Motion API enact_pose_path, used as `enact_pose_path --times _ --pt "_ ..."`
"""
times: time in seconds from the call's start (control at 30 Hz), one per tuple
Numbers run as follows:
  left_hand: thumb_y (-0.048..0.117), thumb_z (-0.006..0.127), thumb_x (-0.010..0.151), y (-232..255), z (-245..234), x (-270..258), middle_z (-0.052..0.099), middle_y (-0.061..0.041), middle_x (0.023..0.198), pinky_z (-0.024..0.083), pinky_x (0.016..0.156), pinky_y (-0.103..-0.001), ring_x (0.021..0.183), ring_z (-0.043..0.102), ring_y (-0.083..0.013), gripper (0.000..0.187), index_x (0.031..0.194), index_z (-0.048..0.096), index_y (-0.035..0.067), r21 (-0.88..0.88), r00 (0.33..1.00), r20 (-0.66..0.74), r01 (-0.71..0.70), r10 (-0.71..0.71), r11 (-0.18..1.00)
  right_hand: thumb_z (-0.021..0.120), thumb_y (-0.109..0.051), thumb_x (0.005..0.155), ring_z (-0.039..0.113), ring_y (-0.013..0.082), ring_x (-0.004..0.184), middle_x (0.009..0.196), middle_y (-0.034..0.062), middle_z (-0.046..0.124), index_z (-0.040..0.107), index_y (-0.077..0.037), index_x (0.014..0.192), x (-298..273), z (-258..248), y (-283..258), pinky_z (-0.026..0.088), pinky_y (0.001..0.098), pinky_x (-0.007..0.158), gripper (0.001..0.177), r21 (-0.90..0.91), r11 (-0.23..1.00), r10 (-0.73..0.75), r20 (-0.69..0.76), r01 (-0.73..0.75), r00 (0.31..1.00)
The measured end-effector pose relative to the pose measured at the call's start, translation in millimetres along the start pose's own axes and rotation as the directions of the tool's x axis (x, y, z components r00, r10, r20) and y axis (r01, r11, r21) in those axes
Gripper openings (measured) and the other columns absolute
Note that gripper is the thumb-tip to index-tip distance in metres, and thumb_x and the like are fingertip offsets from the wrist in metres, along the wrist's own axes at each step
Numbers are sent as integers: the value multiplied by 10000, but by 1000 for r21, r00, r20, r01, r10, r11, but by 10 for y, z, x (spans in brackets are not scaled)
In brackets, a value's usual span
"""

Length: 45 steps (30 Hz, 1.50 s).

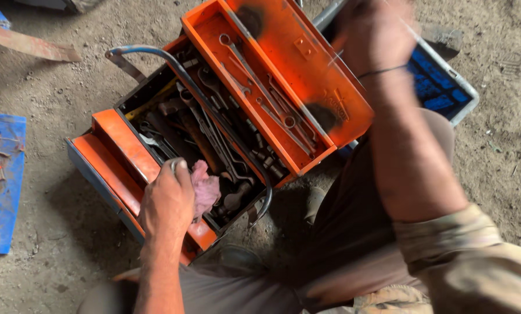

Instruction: The person sits on the ground and organizes tools inside an orange and blue toolbox. They open drawers, move wrenches and other tools around, and then close the toolbox. Finally, they pick up a wrench from a nearby blue container.

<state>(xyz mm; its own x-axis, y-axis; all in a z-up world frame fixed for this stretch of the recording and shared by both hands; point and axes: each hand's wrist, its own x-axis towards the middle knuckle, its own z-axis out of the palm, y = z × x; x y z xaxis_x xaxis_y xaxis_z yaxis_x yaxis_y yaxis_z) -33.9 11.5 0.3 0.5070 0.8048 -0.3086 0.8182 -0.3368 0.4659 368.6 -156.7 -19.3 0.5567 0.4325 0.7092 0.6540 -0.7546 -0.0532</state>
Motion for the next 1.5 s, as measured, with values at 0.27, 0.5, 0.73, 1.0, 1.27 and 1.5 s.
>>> enact_pose_path --times 0.27,0.5,0.73,1.0,1.27,1.5 --pt "405 374 1065 395 52 100 781 -212 896 594 793 -500 847 782 -396 433 1126 647 74 15 978 209 12 -15 1000 877 -478 845 729 337 874 1000 164 756 698 -1 1146 -21 65 752 601 472 764 592 68 995 49 230 -66 972" --pt "314 482 1013 11 557 245 736 -250 931 573 801 -525 880 735 -413 358 989 693 25 63 935 325 -175 146 983 814 -543 908 696 359 1140 1229 193 721 661 -83 1305 -302 407 11 555 489 974 626 87 975 78 730 -205 679" --pt "516 515 1013 -17 1417 131 702 -189 726 598 694 -447 677 720 -284 604 789 690 -17 13 766 634 -149 107 989 809 -473 876 684 401 1030 1129 260 701 606 -6 1291 -254 680 -61 563 489 864 657 -41 971 175 794 -236 582" --pt "478 780 725 51 1429 150 737 -128 724 606 616 -428 612 700 -217 476 804 718 13 -122 643 744 -137 182 983 747 -334 965 747 309 916 1021 147 762 763 -88 1149 -184 -239 -397 590 412 838 307 444 895 -238 571 -51 786" --pt "585 773 786 75 737 -200 740 -120 838 553 768 -381 792 704 -203 548 947 758 61 -249 681 657 -209 323 946 709 -475 999 722 341 927 949 184 754 768 -126 1155 -529 -209 -1050 565 448 877 387 429 900 -328 785 -79 525" --pt "573 787 723 -17 460 -475 758 -96 846 593 770 -390 828 750 -218 520 844 726 71 -262 786 596 -3 165 965 750 -537 948 483 470 1149 1261 276 566 582 8 1361 -779 834 -1099 429 597 988 704 417 901 -149 556 -120 818"
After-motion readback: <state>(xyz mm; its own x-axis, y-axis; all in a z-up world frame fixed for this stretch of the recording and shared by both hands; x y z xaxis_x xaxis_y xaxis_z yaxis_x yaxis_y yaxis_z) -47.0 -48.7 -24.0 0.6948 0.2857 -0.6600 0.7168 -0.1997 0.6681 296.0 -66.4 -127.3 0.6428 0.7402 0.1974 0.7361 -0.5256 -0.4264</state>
